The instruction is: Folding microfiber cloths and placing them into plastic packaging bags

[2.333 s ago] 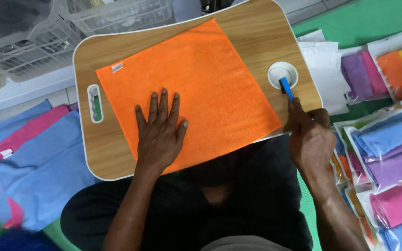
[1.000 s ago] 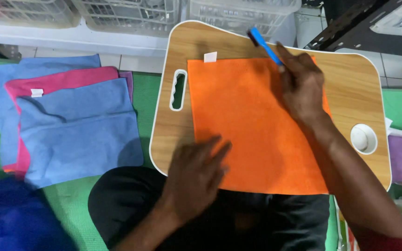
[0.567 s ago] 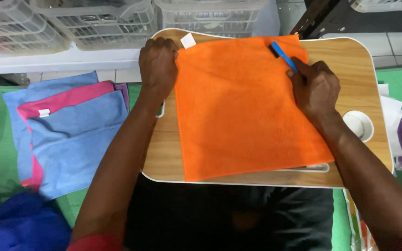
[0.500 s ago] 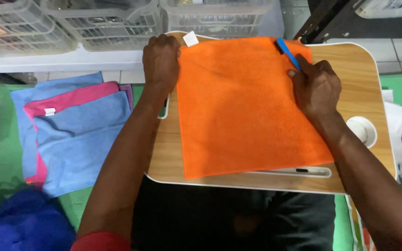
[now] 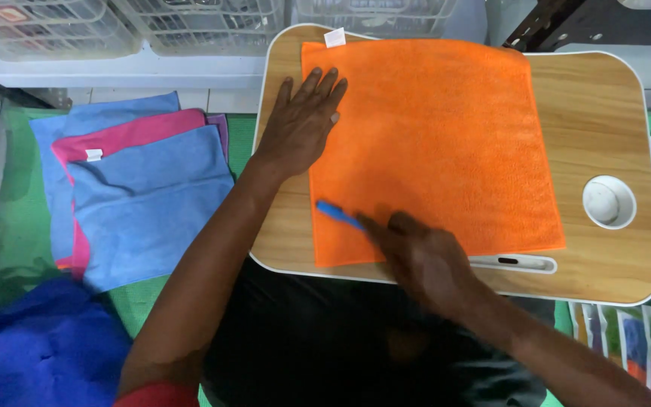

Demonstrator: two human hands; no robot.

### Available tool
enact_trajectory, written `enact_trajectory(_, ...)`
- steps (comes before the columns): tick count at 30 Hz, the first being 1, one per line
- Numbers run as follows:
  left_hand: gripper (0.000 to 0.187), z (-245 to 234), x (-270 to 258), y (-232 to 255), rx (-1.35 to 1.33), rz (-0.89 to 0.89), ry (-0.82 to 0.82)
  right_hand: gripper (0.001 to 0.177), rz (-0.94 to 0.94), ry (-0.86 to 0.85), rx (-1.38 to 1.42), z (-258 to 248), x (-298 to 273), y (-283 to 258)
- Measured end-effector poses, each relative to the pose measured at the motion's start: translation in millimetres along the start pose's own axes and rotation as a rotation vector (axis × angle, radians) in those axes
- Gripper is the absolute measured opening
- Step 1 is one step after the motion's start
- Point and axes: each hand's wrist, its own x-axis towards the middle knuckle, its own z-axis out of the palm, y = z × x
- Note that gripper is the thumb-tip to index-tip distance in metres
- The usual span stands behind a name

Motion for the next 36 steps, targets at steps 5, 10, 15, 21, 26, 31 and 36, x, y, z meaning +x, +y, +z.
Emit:
enact_trajectory(5, 0.051, 1, -6, 2, 0.016, 0.043, 0.075, 0.052, 0.079, -0.361, -0.021, 3, -97, 9)
enact_trajectory(10, 0.050, -34, -66, 60, -0.113, 0.121, 0.150, 0.017, 0.446, 0.398, 0.012, -57, -130, 60)
enact_trajectory(15, 0.058, -53, -154, 122, -0.237, 0.162, 0.044, 0.028, 0.429, 0.657, -0.384, -65, -127, 127)
enact_trajectory(21, 0.044, -41, -190, 136, -0.123, 0.089, 0.149, 0.026, 0.466, 0.708, -0.665, -48, -114, 149)
enact_trajectory(26, 0.040, -41, -192, 136, -0.131, 0.119, 0.175, 0.031, 0.513, 0.701, -0.738, -50, -116, 141)
enact_trajectory(31, 0.039, -47, -199, 138, -0.156, 0.108, 0.210, 0.032, 0.084, 0.644, -0.394, -74, -121, 94)
enact_trajectory(36, 0.018, -54, -207, 155, -0.238, -0.006, 0.355, 0.041, 0.065, 0.304, -0.266, -63, -143, 101)
